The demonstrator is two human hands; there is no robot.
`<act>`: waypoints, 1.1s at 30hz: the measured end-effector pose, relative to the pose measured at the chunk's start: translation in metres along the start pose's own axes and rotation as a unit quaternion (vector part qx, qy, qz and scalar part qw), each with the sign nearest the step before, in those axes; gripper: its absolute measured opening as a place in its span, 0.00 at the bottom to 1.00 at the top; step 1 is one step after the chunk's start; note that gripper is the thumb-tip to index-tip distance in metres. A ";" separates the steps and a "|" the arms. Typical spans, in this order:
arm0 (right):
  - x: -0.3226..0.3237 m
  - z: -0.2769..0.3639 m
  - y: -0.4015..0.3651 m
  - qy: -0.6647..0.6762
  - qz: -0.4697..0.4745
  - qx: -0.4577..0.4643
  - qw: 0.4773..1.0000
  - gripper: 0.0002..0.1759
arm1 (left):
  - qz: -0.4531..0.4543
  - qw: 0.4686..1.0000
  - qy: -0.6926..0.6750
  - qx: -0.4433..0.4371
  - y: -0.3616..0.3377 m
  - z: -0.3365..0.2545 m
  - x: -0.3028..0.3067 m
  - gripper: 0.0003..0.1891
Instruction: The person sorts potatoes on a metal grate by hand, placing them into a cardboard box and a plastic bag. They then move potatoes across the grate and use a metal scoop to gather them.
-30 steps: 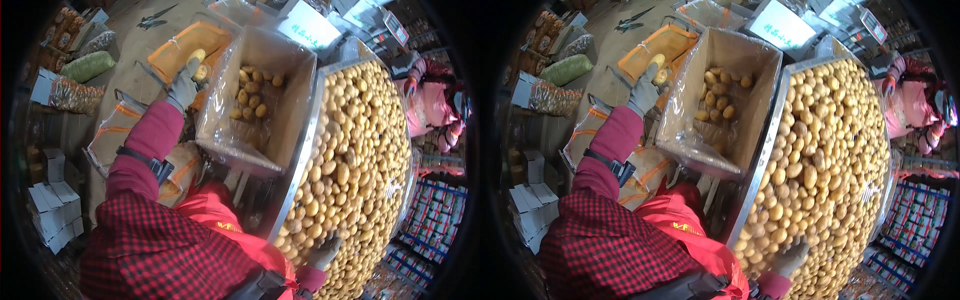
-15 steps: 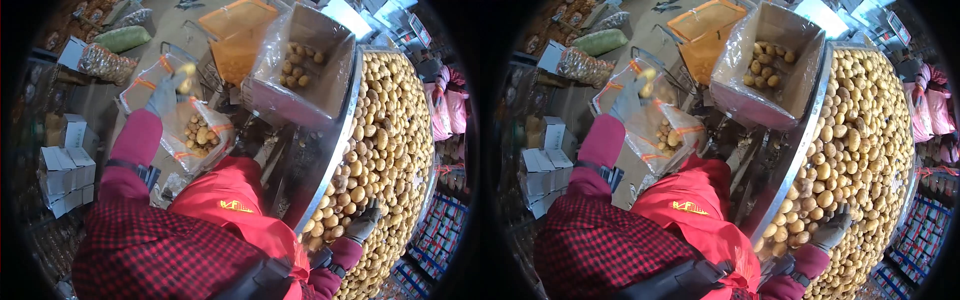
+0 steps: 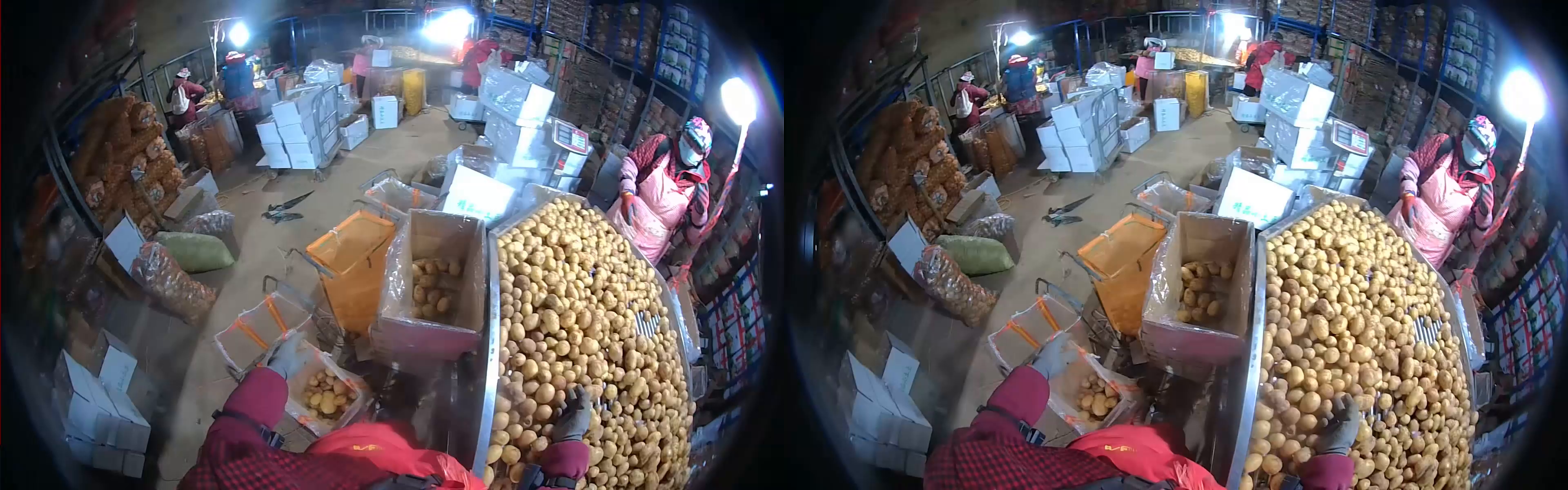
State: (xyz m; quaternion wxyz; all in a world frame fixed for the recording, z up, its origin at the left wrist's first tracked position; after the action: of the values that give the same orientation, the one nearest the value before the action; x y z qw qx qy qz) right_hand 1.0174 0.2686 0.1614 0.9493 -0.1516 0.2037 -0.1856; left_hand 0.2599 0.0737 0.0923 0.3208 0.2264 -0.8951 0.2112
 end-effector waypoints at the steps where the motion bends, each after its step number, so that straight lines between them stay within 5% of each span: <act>1: 0.000 -0.001 0.000 0.003 0.012 -0.014 1.000 0.29 | -0.015 0.999 0.011 -0.030 0.000 -0.030 0.003 0.35; 5: 0.023 -0.001 -0.002 -0.023 0.020 0.099 0.995 0.27 | 0.031 0.998 -0.047 -0.002 0.011 -0.105 -0.045 0.33; 12: 0.031 -0.001 -0.042 -0.039 -0.039 0.127 0.990 0.24 | 0.121 0.978 -0.139 -0.096 0.034 -0.174 -0.134 0.28; 17: 0.030 -0.003 -0.043 -0.046 -0.050 0.115 0.991 0.26 | 0.138 0.979 -0.080 -0.129 0.054 -0.177 -0.167 0.29; 26: 0.021 -0.002 -0.050 -0.010 -0.058 0.094 0.994 0.23 | 0.198 0.973 -0.103 -0.052 0.064 -0.133 -0.205 0.30; 29: 0.019 -0.003 -0.036 0.013 -0.045 0.063 0.997 0.24 | 0.173 0.980 -0.038 -0.094 0.080 -0.141 -0.208 0.30; 31: 0.004 0.008 -0.047 0.072 -0.033 0.070 0.994 0.15 | 0.160 0.975 -0.006 -0.158 0.063 -0.159 -0.197 0.26; 33: -0.005 0.018 -0.060 0.023 -0.043 0.112 0.993 0.14 | 0.167 0.966 -0.102 -0.168 0.081 -0.138 -0.212 0.23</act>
State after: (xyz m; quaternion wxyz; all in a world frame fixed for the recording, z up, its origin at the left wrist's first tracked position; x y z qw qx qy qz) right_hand 1.0038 0.2218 0.2008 0.9465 -0.0484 0.1971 -0.2509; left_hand 0.4286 0.2690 0.0291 0.2212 0.0371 -0.9709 0.0840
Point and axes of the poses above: each hand's wrist, its own y-axis towards the middle knuckle, its own x-axis out of the back of the hand, z = x × y, the point moved 10 cm from there along y, towards the middle knuckle, and after that the axes turned 2 degrees about x, right-handed, at the moved point
